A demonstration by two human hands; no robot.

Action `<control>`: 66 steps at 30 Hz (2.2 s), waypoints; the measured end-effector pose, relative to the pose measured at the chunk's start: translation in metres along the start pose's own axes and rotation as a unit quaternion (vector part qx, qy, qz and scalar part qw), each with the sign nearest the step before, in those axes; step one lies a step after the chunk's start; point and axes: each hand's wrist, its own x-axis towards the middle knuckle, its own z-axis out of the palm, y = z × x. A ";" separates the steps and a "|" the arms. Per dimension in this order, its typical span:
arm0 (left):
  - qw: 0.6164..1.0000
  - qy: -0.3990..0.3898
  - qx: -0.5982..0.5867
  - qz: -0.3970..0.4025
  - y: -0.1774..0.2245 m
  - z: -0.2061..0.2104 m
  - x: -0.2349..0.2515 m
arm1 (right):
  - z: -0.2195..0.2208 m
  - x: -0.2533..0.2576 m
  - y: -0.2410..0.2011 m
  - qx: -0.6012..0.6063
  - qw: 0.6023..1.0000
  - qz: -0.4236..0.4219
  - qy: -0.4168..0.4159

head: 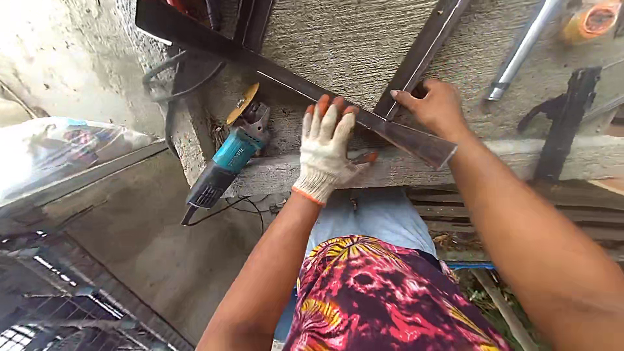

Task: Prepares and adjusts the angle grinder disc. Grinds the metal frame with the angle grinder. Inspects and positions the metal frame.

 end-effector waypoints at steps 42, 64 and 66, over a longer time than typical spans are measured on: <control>0.971 -0.212 0.080 0.076 0.002 0.029 0.063 | 0.000 0.008 -0.006 -0.060 0.997 -0.017 -0.043; 0.901 -0.414 0.081 0.107 -0.007 0.018 0.109 | -0.004 0.012 -0.007 -0.056 0.996 -0.020 -0.064; 0.899 -0.416 0.081 0.108 -0.007 0.018 0.109 | -0.004 0.012 -0.006 -0.058 0.996 -0.017 -0.065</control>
